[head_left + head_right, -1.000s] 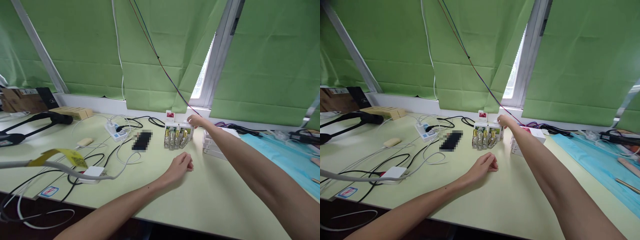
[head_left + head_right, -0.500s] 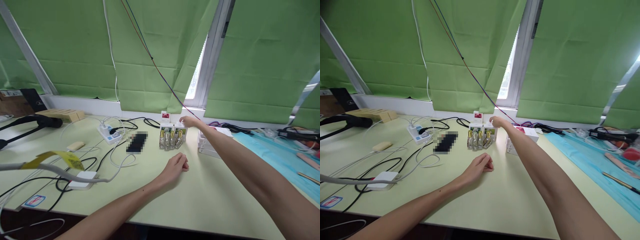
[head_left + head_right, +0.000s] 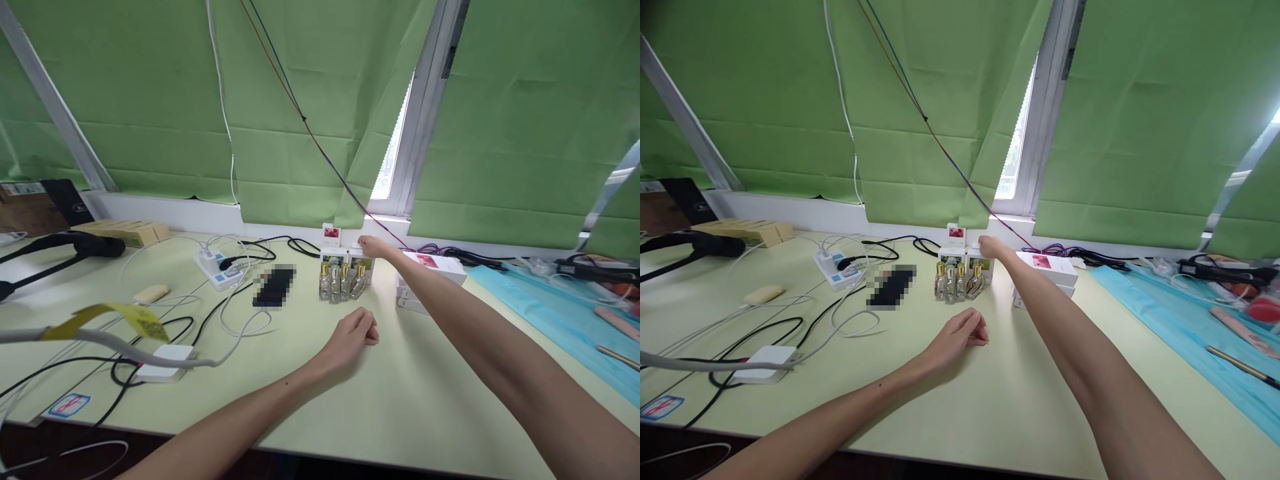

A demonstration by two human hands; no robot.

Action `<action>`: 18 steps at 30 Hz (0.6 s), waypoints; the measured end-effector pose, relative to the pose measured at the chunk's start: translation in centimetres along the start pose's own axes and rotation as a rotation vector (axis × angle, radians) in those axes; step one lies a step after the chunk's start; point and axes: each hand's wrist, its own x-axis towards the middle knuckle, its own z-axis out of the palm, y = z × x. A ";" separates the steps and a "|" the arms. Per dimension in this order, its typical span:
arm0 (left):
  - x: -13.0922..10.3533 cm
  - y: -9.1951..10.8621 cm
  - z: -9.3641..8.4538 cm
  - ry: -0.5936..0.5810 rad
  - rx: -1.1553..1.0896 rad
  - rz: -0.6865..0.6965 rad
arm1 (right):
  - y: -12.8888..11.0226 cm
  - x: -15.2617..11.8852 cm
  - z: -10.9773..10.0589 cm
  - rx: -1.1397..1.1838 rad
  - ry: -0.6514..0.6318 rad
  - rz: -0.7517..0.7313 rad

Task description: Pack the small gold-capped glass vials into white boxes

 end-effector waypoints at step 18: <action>0.2 -0.6 0.0 -0.010 0.007 0.023 | -3.1 0.1 0.2 0.083 0.132 0.312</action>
